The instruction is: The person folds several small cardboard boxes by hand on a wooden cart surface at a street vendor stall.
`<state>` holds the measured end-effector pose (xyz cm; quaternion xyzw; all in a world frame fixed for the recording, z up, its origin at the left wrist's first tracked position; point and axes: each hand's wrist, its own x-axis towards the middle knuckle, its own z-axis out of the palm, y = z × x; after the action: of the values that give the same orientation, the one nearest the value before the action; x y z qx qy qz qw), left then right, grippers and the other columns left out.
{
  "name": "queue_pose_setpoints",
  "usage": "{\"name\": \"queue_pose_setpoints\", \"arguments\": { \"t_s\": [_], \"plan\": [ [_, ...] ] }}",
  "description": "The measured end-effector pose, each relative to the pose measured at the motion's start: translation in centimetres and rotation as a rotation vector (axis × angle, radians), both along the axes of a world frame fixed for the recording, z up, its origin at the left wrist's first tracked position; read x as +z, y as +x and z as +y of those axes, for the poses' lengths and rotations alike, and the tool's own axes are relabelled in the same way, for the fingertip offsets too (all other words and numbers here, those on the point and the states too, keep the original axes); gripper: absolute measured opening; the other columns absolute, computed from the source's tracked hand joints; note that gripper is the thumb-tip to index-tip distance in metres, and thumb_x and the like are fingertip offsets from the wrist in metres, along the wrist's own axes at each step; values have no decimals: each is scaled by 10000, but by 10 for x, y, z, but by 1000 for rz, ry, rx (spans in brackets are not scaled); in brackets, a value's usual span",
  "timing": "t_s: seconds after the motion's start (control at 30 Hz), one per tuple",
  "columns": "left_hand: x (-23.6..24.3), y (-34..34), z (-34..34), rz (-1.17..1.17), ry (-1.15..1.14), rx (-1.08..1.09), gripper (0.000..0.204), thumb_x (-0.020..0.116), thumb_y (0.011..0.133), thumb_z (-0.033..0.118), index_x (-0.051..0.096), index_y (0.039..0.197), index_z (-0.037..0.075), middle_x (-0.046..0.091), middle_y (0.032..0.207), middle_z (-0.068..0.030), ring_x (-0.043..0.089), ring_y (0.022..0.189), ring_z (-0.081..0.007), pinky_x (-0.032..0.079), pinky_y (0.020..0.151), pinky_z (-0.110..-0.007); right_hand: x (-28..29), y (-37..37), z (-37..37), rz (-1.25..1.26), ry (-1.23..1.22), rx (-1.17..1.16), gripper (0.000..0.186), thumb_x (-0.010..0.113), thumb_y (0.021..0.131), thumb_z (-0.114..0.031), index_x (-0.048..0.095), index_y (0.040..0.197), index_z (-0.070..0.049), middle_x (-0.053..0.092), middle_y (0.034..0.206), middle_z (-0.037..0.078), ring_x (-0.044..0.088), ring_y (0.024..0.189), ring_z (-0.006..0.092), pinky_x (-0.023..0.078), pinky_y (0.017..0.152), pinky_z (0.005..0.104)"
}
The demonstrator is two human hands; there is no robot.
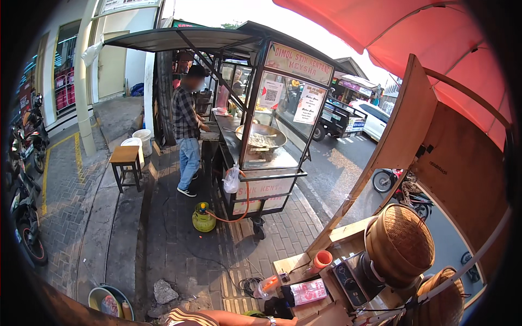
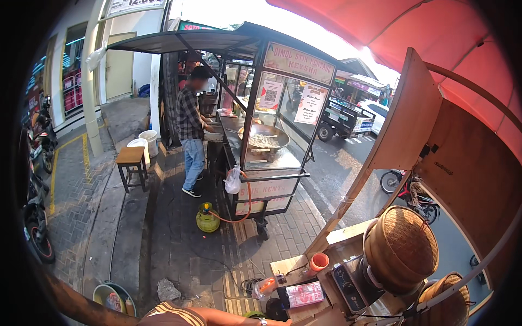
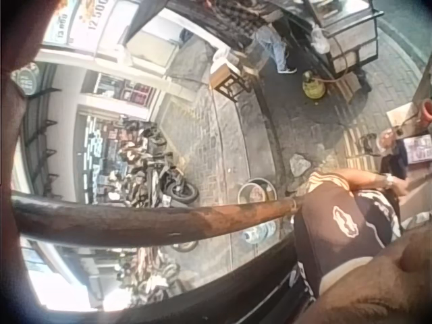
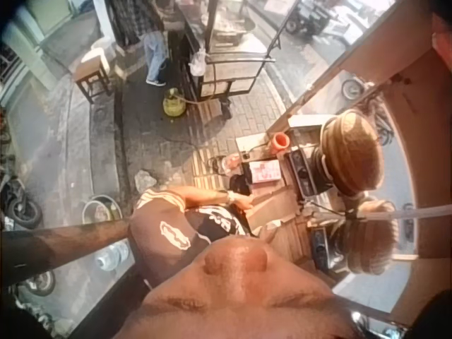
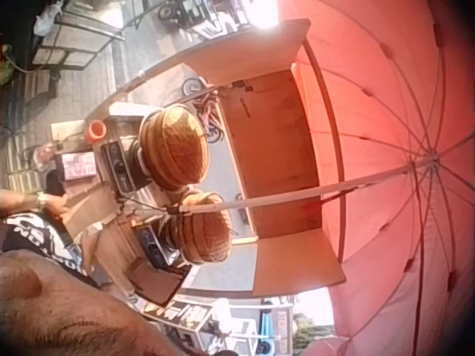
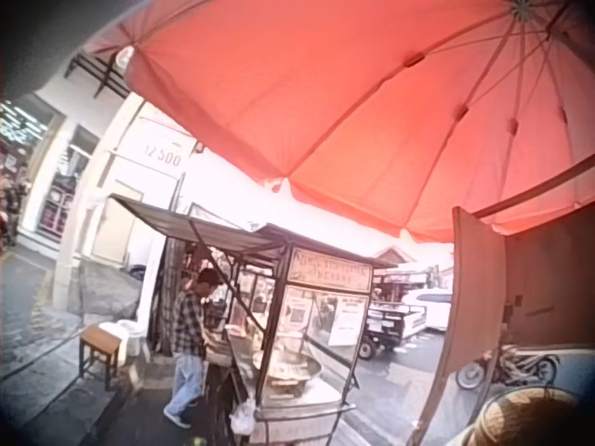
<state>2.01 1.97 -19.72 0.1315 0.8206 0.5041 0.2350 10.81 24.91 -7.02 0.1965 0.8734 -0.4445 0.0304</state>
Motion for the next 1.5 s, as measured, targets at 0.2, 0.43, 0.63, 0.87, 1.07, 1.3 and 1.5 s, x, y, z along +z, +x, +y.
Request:
{"name": "queue_pose_setpoints", "arguments": {
  "t_s": [0.2, 0.43, 0.63, 0.87, 1.07, 1.3, 1.5],
  "plan": [
    [10, -12, -8, 1549, -599, -883, 243, 547, 948, 227, 658, 997, 17, 595, 863, -171, 588, 705, -342, 484, 738, -634, -12, -1, 13, 143, 55, 75, 717, 630, 939, -151, 314, 1558, 26, 475, 1486, 303, 470, 1376, 407, 375, 1144, 438],
    [12, 2, 0, 1316, -615, -901, 284, 547, 978, 258, 697, 1081, 40, 658, 999, -173, 616, 765, -337, 465, 791, -645, 57, 7, -5, -23, 39, 65, 716, 622, 927, -167, 324, 1549, 26, 511, 1446, 299, 498, 1327, 432, 368, 1136, 459],
    [-32, -8, 1, 1493, -976, -825, 347, 537, 1005, 285, 662, 1154, -3, 655, 1106, -180, 640, 926, -361, 478, 834, -644, -27, -11, 31, 255, 147, 228, 710, 617, 919, -193, 343, 1543, 9, 514, 1427, 315, 511, 1272, 474, 393, 1099, 485],
    [42, -3, 5, 1460, -990, -1078, 521, 548, 1026, 416, 545, 1346, 5, 636, 1226, -180, 642, 1069, -280, 515, 941, -485, -5, -16, 47, 34, 302, 246, 520, 627, 908, -207, 542, 1373, 10, 622, 1289, 300, 567, 1187, 497, 456, 1013, 505],
    [61, 16, 10, -389, 210, -63, 378, 525, 1010, 279, 388, 1253, 25, 650, 978, -180, 672, 797, -255, 547, 705, -445, -49, -42, 68, 219, 366, 259, 417, 642, 909, -240, 619, 1263, -21, 664, 1163, 300, 609, 1086, 501, 487, 933, 529],
    [89, 26, -12, -443, 269, -49, 306, 470, 1030, 188, 278, 1190, 12, 645, 814, -154, 676, 583, -216, 572, 542, -398, 9, -17, 10, 254, 186, -6, 366, 725, 865, -180, 663, 1176, 4, 697, 1063, 243, 661, 961, 429, 523, 866, 482],
    [114, 18, -14, -514, 289, -78, 357, 506, 1062, 257, 249, 1174, 36, 588, 811, -81, 680, 634, -174, 584, 553, -328, -60, -24, 48, 392, 4, -413, 258, 848, 714, -14, 604, 797, -11, 608, 768, 58, 543, 687, 165, 478, 655, 330]
  ]
}}
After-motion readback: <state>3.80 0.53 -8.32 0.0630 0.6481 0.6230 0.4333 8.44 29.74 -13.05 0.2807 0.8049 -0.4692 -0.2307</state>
